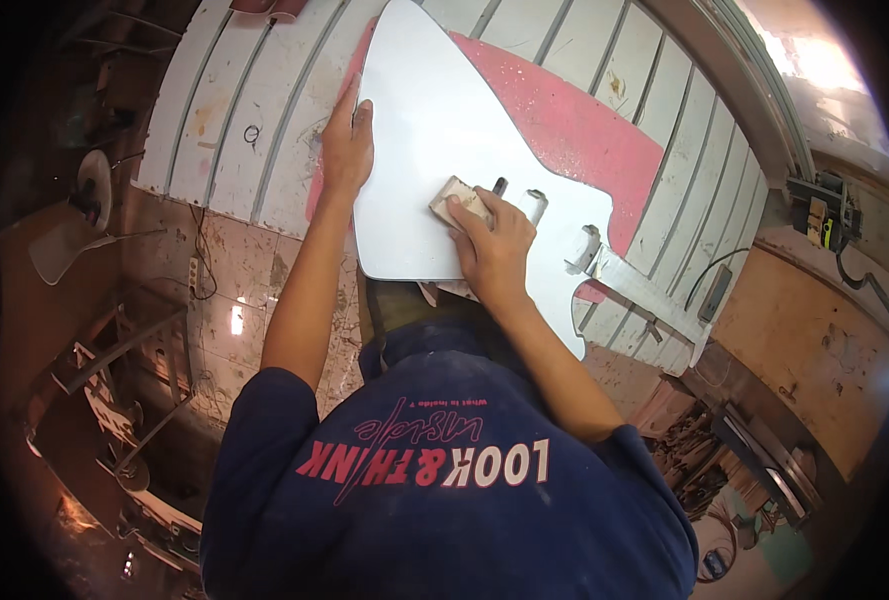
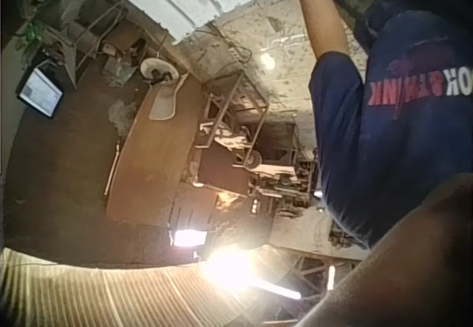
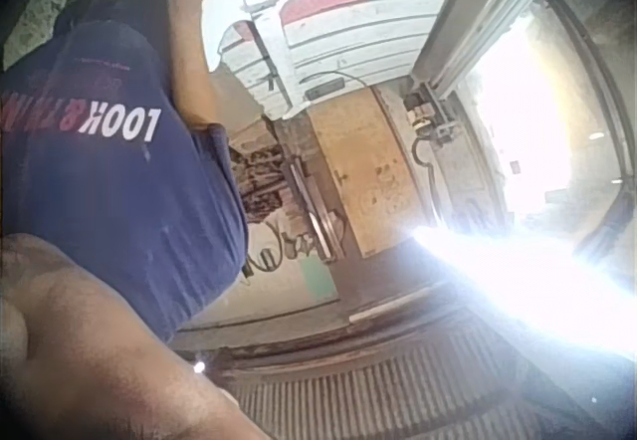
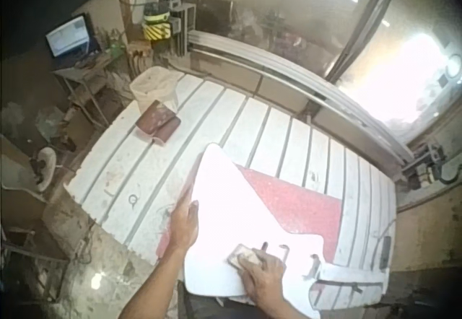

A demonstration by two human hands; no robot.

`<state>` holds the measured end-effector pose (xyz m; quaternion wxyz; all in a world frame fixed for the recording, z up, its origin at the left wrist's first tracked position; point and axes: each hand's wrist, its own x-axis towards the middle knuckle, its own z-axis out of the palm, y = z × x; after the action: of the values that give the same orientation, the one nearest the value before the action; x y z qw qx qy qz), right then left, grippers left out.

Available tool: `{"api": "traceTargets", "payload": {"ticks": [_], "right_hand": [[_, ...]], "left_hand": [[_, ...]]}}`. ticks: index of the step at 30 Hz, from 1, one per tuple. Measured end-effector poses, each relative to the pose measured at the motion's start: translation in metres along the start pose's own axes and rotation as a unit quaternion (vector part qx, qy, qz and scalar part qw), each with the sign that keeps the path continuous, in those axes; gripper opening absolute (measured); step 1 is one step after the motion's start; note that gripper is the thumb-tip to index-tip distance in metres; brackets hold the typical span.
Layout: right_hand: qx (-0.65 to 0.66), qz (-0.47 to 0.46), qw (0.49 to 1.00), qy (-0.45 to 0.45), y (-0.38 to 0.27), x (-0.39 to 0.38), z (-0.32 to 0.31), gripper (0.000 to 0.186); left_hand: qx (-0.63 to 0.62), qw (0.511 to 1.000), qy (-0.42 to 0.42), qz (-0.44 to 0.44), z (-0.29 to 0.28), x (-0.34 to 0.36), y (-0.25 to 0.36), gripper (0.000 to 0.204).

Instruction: The person sands the surface and edges of a white guitar body using a sanding block and sandpaper, moving it across the flat top and along the sides.

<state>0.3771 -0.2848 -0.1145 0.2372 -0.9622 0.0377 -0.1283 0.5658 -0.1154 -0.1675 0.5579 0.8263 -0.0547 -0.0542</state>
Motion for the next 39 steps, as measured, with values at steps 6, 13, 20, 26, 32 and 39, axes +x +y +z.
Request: {"api": "traceTargets", "payload": {"ticks": [6, 13, 20, 26, 32, 39], "right_hand": [[-0.015, 0.047, 0.998, 0.043, 0.019, 0.108, 0.012, 0.048], [0.007, 0.007, 1.0, -0.021, 0.007, 0.008, 0.0, 0.047], [-0.048, 0.029, 0.998, -0.017, 0.008, 0.055, 0.013, 0.048], [0.002, 0.018, 0.999, 0.03, 0.012, 0.063, 0.003, 0.046], [-0.024, -0.005, 0.999, 0.026, -0.001, 0.029, 0.011, 0.042], [-0.039, -0.001, 0.997, 0.067, 0.034, 0.105, 0.005, 0.045]], "left_hand": [[-0.019, 1.0, -0.009, 0.006, 0.008, 0.004, 0.008, 0.049], [0.012, 1.0, -0.001, -0.009, 0.001, 0.003, 0.008, 0.048], [0.006, 1.0, 0.002, 0.024, 0.0, 0.005, 0.012, 0.049], [0.025, 0.999, 0.0, 0.034, 0.003, 0.003, 0.013, 0.049], [0.019, 1.0, 0.003, 0.023, -0.001, 0.005, 0.015, 0.048], [0.021, 1.0, -0.007, 0.009, 0.009, 0.002, 0.021, 0.048]]}}
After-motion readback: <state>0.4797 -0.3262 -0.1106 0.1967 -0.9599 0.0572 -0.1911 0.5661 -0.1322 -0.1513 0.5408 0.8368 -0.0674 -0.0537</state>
